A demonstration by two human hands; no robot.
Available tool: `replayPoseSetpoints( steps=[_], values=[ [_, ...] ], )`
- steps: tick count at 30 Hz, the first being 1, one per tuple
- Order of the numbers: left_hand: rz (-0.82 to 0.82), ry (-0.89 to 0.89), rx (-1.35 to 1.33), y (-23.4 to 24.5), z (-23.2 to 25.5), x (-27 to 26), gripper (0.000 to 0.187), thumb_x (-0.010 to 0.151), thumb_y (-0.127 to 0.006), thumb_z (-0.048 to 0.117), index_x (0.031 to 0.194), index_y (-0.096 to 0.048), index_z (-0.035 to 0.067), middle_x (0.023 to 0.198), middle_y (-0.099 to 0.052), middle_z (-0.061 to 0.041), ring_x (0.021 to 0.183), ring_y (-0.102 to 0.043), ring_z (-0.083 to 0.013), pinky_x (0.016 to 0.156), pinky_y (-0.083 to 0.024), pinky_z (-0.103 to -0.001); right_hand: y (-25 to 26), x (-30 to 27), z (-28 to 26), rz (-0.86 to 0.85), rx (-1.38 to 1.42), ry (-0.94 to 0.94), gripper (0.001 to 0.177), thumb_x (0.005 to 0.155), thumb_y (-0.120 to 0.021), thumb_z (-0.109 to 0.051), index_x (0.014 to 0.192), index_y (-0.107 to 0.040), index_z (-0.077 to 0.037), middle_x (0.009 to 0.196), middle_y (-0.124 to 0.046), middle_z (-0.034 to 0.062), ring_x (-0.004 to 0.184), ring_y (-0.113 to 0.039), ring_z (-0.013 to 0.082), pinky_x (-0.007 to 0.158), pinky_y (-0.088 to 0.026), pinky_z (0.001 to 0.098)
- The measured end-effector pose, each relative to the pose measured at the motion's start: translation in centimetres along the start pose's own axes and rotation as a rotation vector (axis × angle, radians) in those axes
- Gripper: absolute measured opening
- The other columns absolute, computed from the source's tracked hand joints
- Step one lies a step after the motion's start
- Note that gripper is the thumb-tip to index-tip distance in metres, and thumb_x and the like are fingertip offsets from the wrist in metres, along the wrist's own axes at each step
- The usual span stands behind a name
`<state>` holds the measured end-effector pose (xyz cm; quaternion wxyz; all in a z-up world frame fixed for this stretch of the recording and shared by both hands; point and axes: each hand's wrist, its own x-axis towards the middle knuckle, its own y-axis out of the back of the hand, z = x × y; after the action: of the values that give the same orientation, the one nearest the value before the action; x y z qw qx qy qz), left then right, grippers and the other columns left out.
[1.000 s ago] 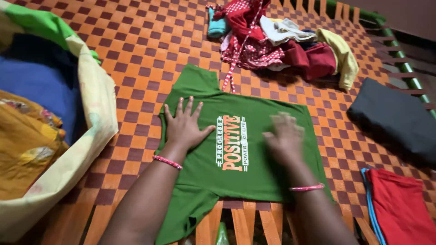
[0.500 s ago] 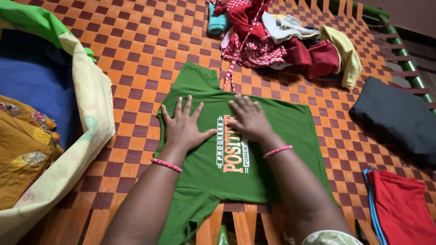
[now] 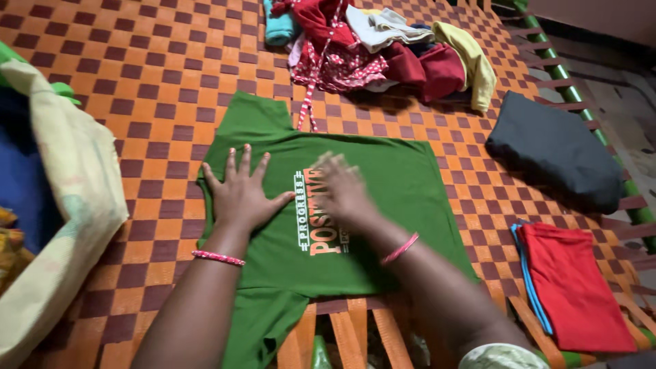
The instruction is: The person folds three t-shirts one by one on a woven mat. First, a light blue t-shirt is smoothed and folded into a compact rectangle. Then a red t-shirt with a white graphic is folded similarly. Finally, a green t-shirt with text is folded and placed with the others.
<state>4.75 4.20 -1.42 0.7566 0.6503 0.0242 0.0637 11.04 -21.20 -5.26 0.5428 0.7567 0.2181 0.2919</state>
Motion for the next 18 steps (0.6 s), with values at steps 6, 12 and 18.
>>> replayPoseSetpoints(
  steps=[6,12,18],
  values=[
    [-0.001,0.006,0.004,-0.6,0.0,0.0,0.103,0.073,-0.048,0.090,0.157,-0.032,0.033,0.169,-0.017,-0.007,0.155,-0.012,-0.0306,0.115,-0.001,-0.072,2.9,-0.8,-1.6,-0.213,0.017,0.022,0.079,0.095,-0.061,-0.053,0.157,-0.036,-0.012,0.169,-0.024,0.0158,0.157,-0.017,0.0324,0.124,-0.010,0.0545],
    [-0.001,0.005,0.011,-0.6,0.2,0.0,0.104,0.074,-0.046,0.092,0.157,-0.031,0.032,0.169,-0.015,-0.006,0.155,-0.012,-0.0301,0.115,-0.001,-0.073,9.9,-1.6,10.9,-0.130,-0.078,-0.620,0.076,0.096,-0.052,-0.050,0.159,-0.031,-0.013,0.167,-0.026,0.0109,0.154,-0.022,0.0278,0.125,-0.013,0.0489],
    [0.017,-0.004,0.024,-0.9,-0.2,0.4,0.104,0.074,-0.045,0.092,0.157,-0.032,0.032,0.169,-0.015,-0.006,0.155,-0.012,-0.0303,0.115,-0.001,-0.073,7.8,-2.7,11.2,0.195,-0.206,-0.643,0.079,0.101,-0.056,-0.049,0.162,-0.028,-0.007,0.171,-0.021,0.0149,0.159,-0.017,0.0308,0.128,-0.013,0.0517]
  ],
)
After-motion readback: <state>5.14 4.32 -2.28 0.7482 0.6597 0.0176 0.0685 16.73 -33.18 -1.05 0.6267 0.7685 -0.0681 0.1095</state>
